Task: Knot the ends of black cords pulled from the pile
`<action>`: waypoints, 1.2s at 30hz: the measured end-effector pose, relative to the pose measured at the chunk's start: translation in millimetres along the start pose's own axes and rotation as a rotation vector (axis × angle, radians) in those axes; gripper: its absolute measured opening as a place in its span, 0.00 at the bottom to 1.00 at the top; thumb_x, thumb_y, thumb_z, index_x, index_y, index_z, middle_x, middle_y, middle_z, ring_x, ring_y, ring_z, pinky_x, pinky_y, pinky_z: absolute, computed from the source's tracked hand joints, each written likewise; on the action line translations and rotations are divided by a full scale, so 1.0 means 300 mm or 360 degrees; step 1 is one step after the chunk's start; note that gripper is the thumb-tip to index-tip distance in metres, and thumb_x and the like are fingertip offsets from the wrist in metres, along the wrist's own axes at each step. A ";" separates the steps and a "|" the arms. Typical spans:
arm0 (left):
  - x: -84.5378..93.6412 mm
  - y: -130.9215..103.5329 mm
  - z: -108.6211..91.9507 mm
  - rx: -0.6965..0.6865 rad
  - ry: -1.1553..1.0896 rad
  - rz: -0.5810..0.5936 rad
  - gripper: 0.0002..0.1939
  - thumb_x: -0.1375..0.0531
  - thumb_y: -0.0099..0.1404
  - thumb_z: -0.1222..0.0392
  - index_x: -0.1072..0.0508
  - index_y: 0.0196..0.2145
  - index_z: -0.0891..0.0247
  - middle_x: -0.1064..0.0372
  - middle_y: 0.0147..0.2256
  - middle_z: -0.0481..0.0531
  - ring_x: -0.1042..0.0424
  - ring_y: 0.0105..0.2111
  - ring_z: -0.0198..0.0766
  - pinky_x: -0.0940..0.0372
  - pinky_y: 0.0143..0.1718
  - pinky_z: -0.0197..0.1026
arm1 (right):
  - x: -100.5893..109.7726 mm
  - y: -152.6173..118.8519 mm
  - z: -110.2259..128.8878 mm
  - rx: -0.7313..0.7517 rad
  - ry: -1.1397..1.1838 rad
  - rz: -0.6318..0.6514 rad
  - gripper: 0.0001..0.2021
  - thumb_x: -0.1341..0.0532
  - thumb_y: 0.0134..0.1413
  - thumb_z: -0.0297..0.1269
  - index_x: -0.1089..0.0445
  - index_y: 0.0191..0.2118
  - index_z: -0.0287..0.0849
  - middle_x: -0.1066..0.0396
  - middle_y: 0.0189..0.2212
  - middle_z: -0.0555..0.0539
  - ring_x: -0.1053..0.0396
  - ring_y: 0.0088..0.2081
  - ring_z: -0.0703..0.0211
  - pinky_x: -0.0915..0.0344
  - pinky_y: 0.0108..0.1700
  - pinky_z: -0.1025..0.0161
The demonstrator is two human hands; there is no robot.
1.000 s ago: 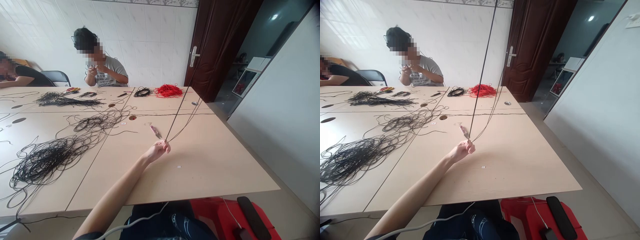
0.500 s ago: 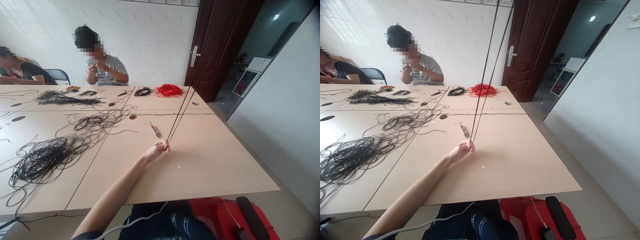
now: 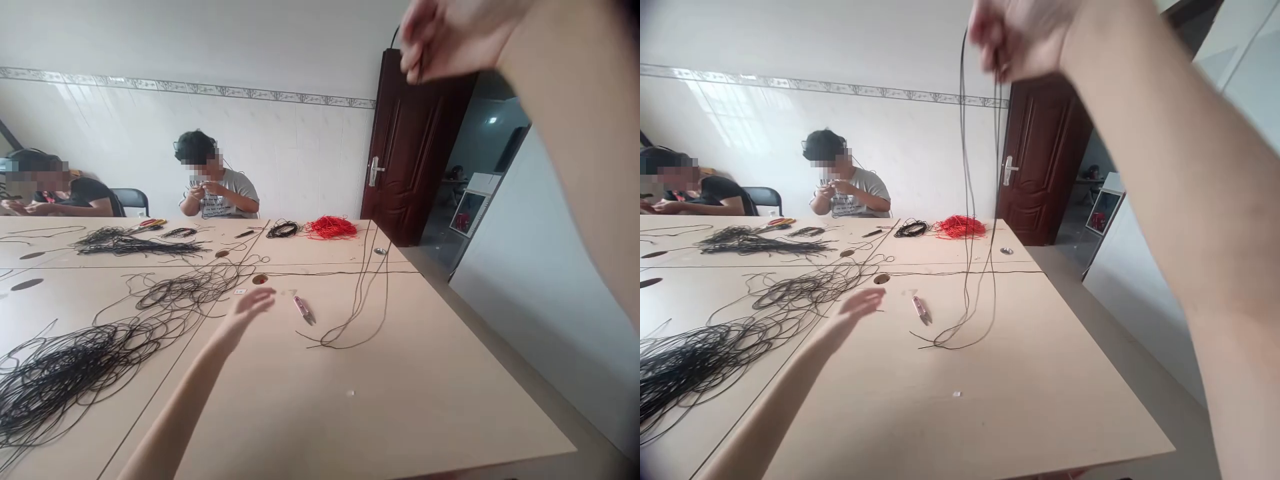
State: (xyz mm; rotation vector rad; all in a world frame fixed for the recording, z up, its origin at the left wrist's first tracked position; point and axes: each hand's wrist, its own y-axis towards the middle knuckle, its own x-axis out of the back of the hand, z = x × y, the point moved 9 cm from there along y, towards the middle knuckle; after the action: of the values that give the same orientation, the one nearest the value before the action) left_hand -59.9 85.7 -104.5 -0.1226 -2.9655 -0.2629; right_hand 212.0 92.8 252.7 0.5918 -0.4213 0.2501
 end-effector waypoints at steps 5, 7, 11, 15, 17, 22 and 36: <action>-0.007 0.024 -0.460 -0.0481 0.0095 -0.0246 0.12 0.44 0.59 0.51 0.27 0.38 0.56 0.31 0.45 0.48 0.37 0.50 0.42 0.45 0.50 0.41 | -0.308 -0.075 -0.130 0.0066 -0.0051 0.0390 0.08 0.45 0.52 0.28 0.34 0.24 0.33 0.34 0.20 0.54 0.37 0.23 0.75 0.40 0.30 0.71; -0.092 0.015 -0.578 -0.0617 0.0165 -0.0122 0.12 0.47 0.62 0.53 0.28 0.38 0.57 0.31 0.43 0.49 0.36 0.47 0.41 0.45 0.50 0.44 | -0.429 -0.134 -0.168 0.0107 -0.0078 0.0509 0.09 0.44 0.50 0.28 0.33 0.23 0.33 0.33 0.21 0.51 0.38 0.23 0.73 0.41 0.29 0.71; -0.221 -0.024 -0.608 -0.0546 0.0097 0.0194 0.15 0.51 0.64 0.53 0.28 0.33 0.62 0.31 0.37 0.53 0.34 0.43 0.42 0.42 0.47 0.47 | -0.574 -0.257 -0.193 0.0131 -0.0115 0.0826 0.11 0.46 0.52 0.29 0.34 0.22 0.35 0.36 0.19 0.52 0.42 0.22 0.73 0.46 0.26 0.70; -0.261 -0.069 -0.579 -0.0460 -0.0064 0.0348 0.11 0.47 0.62 0.59 0.29 0.27 0.65 0.33 0.28 0.50 0.32 0.33 0.36 0.41 0.44 0.43 | -0.587 -0.319 -0.176 0.0175 -0.0009 0.0923 0.11 0.47 0.52 0.31 0.33 0.23 0.35 0.32 0.21 0.50 0.40 0.26 0.71 0.45 0.28 0.69; -0.266 -0.083 -0.589 -0.0501 -0.0156 0.0365 0.09 0.46 0.61 0.63 0.31 0.24 0.65 0.36 0.25 0.48 0.34 0.30 0.34 0.41 0.42 0.41 | -0.576 -0.328 -0.176 0.0160 0.0035 0.0900 0.10 0.46 0.51 0.30 0.33 0.23 0.36 0.33 0.21 0.50 0.41 0.26 0.71 0.45 0.29 0.69; -0.274 -0.102 -0.631 -0.0694 -0.0299 0.0381 0.09 0.46 0.60 0.64 0.32 0.22 0.64 0.37 0.22 0.48 0.34 0.28 0.34 0.40 0.39 0.41 | -0.579 -0.351 -0.187 0.0060 0.0228 0.0979 0.10 0.45 0.52 0.30 0.32 0.23 0.37 0.32 0.23 0.50 0.40 0.26 0.71 0.43 0.29 0.71; -0.275 -0.129 -0.637 -0.0756 -0.0574 0.0529 0.07 0.44 0.59 0.63 0.31 0.24 0.63 0.36 0.21 0.46 0.34 0.26 0.33 0.39 0.35 0.38 | -0.593 -0.360 -0.176 -0.0005 0.0534 0.1027 0.09 0.46 0.51 0.29 0.34 0.23 0.34 0.33 0.23 0.49 0.37 0.27 0.72 0.39 0.34 0.73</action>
State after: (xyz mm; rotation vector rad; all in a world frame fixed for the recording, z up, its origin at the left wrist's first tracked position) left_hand 46.8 7.6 61.0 -0.7852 -3.0845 -0.9818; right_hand 108.0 18.0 80.4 0.3846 -0.2751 0.9517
